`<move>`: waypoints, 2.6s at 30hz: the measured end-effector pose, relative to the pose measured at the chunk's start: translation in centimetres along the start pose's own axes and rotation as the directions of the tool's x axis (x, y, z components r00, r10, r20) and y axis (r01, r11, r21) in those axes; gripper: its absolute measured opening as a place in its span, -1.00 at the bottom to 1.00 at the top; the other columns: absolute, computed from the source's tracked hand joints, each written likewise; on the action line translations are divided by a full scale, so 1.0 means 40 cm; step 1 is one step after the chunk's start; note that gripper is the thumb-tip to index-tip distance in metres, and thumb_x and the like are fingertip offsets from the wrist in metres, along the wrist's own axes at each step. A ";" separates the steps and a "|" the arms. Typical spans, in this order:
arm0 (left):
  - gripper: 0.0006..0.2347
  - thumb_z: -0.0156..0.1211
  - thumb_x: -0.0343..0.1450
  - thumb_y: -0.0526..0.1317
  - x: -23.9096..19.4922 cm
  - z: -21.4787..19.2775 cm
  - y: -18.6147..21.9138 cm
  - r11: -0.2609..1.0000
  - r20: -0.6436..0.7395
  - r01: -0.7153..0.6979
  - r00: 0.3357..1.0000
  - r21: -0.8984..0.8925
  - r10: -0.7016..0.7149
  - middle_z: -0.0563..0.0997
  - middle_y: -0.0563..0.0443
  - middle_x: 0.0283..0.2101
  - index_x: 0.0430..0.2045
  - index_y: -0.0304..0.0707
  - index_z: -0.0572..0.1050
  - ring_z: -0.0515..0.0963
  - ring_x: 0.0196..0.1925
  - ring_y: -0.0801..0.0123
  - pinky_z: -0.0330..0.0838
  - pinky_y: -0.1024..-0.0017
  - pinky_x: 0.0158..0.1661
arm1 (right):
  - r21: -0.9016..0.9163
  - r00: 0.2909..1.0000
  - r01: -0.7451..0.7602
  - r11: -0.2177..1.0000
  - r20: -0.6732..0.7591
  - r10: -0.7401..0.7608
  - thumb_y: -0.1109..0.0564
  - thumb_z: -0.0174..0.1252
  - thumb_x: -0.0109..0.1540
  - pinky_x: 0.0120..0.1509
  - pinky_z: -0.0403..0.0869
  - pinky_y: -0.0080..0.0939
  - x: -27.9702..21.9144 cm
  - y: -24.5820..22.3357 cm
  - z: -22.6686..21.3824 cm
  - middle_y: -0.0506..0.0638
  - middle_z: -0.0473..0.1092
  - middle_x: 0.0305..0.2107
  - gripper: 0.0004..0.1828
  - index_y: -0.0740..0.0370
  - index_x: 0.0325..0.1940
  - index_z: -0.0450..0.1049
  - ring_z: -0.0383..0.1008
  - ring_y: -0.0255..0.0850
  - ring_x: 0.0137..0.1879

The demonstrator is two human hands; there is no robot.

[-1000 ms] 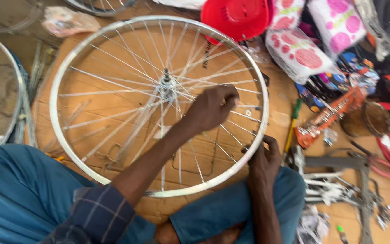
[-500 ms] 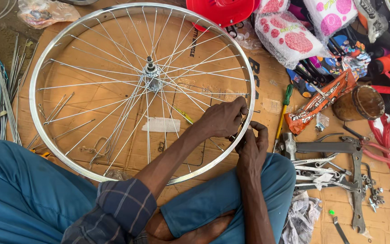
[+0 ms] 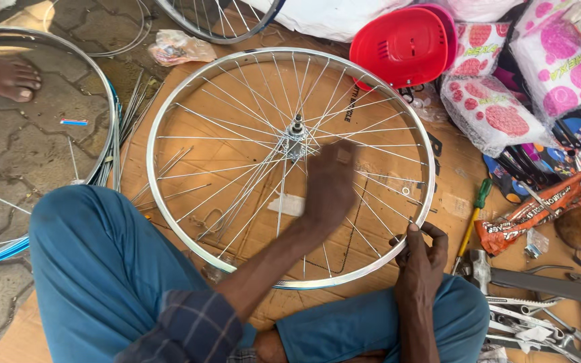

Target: The person sits on the floor and works on a bicycle wheel, using a spoke wrench to tighten the nipples on the spokes. They rotate the wheel to access different sections and continue adjusting the tension of the spokes.

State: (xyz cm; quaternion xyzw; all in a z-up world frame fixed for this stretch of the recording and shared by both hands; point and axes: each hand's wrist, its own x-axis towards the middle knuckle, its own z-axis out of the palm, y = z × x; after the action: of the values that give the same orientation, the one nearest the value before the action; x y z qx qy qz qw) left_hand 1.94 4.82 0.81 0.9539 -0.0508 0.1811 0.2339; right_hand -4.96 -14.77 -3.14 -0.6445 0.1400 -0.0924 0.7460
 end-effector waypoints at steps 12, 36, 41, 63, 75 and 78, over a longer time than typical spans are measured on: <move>-0.81 0.17 0.38 -0.25 0.147 -0.077 -0.334 0.916 0.235 -0.058 0.971 0.397 -0.041 0.66 -0.30 -0.24 -0.23 -0.41 0.50 0.63 -0.11 -0.08 0.06 -0.18 0.40 | -0.159 0.999 -0.029 0.987 -0.036 0.024 0.10 0.30 0.25 -0.34 0.36 -0.31 -0.013 -0.028 0.027 0.14 0.48 -0.40 -0.56 0.31 0.11 0.32 0.45 -0.28 -0.34; -0.56 0.10 0.20 -0.34 0.029 -0.167 -0.343 0.897 0.088 -0.161 0.987 0.413 0.137 0.63 -0.27 -0.17 0.01 -0.39 0.42 0.59 -0.14 -0.06 0.42 0.00 -0.29 | 0.005 0.999 0.014 1.000 -0.034 -0.014 0.07 0.32 0.29 -0.35 0.29 -0.38 0.220 -0.065 0.024 -0.07 0.47 -0.39 -0.75 0.25 -0.04 0.54 0.36 -0.38 -0.37; -0.78 0.11 0.31 -0.36 -0.061 -0.084 -0.132 0.935 0.020 -0.344 0.939 0.079 0.344 0.55 -0.21 -0.12 -0.18 -0.30 0.51 0.56 -0.01 0.01 0.43 0.02 0.02 | 0.125 1.000 0.003 0.992 -0.009 -0.002 0.11 0.33 0.29 -0.31 0.39 -0.43 0.233 -0.056 0.024 -0.09 0.48 -0.38 -0.79 0.27 -0.08 0.54 0.43 -0.41 -0.34; -0.75 0.16 0.38 -0.40 0.002 -0.114 -0.259 0.925 -0.065 0.061 0.997 0.376 -0.039 0.50 -0.16 -0.14 -0.06 -0.33 0.42 0.57 -0.08 0.06 0.40 0.08 0.02 | 0.276 0.990 -0.139 0.951 0.071 0.124 0.09 0.07 0.37 0.01 0.50 -0.18 0.236 -0.040 -0.007 0.01 0.44 -0.29 -0.82 0.27 -0.13 0.46 0.45 -0.22 -0.17; -0.92 0.20 0.40 -0.42 -0.013 -0.139 -0.245 0.985 -0.037 0.171 0.984 -0.029 -0.172 0.47 -0.27 -0.16 -0.29 -0.42 0.54 0.60 -0.40 -0.15 0.45 -0.03 -0.34 | 0.244 0.993 -0.115 0.963 0.062 0.103 0.13 0.08 0.39 -0.08 0.53 -0.28 0.230 -0.047 -0.007 0.02 0.44 -0.31 -0.83 0.31 -0.15 0.46 0.45 -0.28 -0.24; -0.94 0.26 0.35 -0.39 0.010 -0.135 -0.253 0.964 0.008 0.253 0.967 -0.081 -0.253 0.44 -0.29 -0.10 -0.44 -0.49 0.55 0.60 -0.35 -0.12 0.47 -0.01 -0.27 | 0.228 0.994 -0.110 0.968 0.049 0.101 0.15 0.09 0.39 -0.12 0.51 -0.30 0.232 -0.045 -0.010 0.02 0.44 -0.33 -0.84 0.32 -0.14 0.47 0.44 -0.29 -0.27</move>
State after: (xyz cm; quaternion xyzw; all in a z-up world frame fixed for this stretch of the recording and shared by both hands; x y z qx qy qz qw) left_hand 2.42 16.29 1.09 0.9420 0.0644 0.1486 0.2939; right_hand 3.73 -18.38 -2.24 -0.5471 0.1485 -0.0563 0.8219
